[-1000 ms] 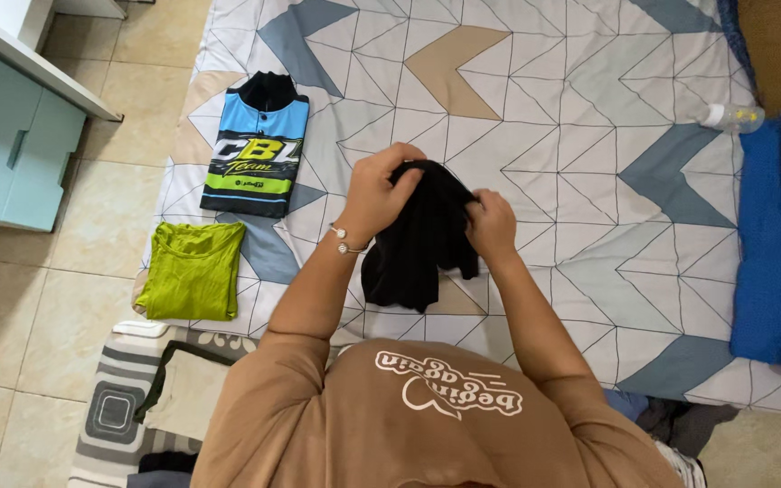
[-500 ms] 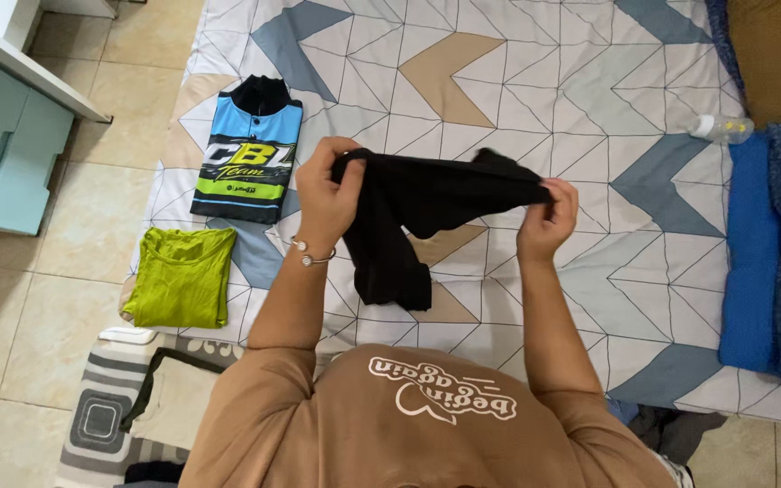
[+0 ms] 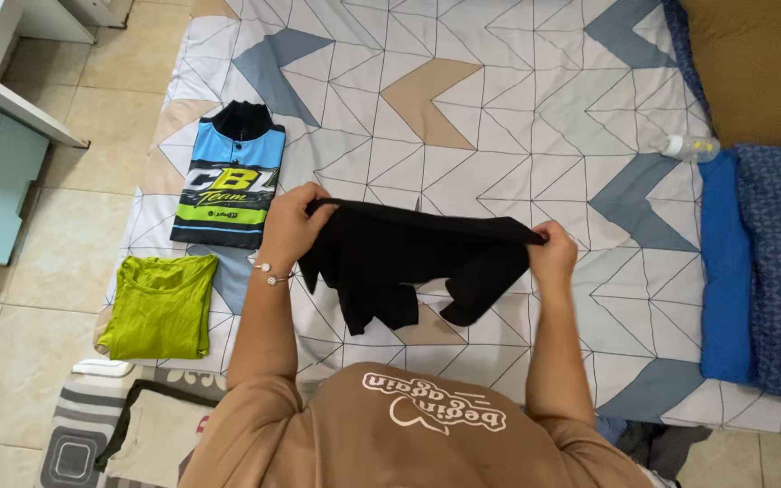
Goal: The person folds several garments on a bed, including a black t-shirt, gray pants, and a black long-sleeve shirt. They smooth and align each item, then fold it into a compact rectangle and place it on a nearby stack.
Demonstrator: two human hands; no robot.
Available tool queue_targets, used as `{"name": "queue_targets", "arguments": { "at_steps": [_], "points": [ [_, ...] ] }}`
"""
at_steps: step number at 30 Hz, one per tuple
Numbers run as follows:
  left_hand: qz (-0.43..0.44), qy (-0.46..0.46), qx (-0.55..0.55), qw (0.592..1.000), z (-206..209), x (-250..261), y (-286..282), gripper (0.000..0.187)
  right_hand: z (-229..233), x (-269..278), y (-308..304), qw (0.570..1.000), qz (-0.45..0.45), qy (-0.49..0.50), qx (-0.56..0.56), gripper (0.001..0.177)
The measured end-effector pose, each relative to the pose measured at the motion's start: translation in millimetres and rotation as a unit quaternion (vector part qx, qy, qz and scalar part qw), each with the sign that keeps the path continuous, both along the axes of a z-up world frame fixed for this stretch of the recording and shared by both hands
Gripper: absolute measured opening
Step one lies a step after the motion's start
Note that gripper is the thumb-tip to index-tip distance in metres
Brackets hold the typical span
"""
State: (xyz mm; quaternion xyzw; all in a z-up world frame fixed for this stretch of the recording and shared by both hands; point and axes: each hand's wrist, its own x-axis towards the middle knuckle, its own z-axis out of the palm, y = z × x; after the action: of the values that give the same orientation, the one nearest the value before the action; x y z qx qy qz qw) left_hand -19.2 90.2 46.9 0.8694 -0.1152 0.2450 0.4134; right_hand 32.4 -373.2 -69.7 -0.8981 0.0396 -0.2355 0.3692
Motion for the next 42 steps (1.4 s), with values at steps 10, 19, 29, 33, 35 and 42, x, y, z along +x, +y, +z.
{"name": "queue_targets", "arguments": {
  "at_steps": [10, 19, 29, 33, 35, 42],
  "points": [
    [-0.029, 0.22, 0.26, 0.94, -60.5, 13.7, 16.7, 0.042, 63.3, -74.7, -86.9, 0.9, 0.273, -0.013, 0.339, 0.025],
    [-0.044, 0.391, 0.106, 0.913, -160.3, 106.8, 60.9, 0.039, 42.6, 28.5, -127.3, 0.957, 0.17, 0.046, 0.23, 0.036],
    [0.188, -0.158, 0.035, 0.969, 18.5, 164.6, 24.1, 0.021, 83.8, 118.5, -167.2, 0.903, -0.06, -0.424, 0.038, 0.029],
    [0.159, -0.258, 0.015, 0.953, 7.9, 108.2, 22.4, 0.017, 77.2, 77.2, -157.8, 0.893, -0.097, -0.434, 0.069, 0.024],
    [0.169, -0.257, 0.041, 0.951, -36.0, 94.7, 28.1, 0.016, 45.5, 51.7, -144.5, 0.906, -0.103, -0.406, 0.066, 0.022],
    [0.126, -0.001, 0.319, 0.939, -246.5, 68.6, 49.5, 0.015, -80.9, -19.2, -84.4, 0.957, -0.176, -0.111, -0.203, 0.018]
  ]
}}
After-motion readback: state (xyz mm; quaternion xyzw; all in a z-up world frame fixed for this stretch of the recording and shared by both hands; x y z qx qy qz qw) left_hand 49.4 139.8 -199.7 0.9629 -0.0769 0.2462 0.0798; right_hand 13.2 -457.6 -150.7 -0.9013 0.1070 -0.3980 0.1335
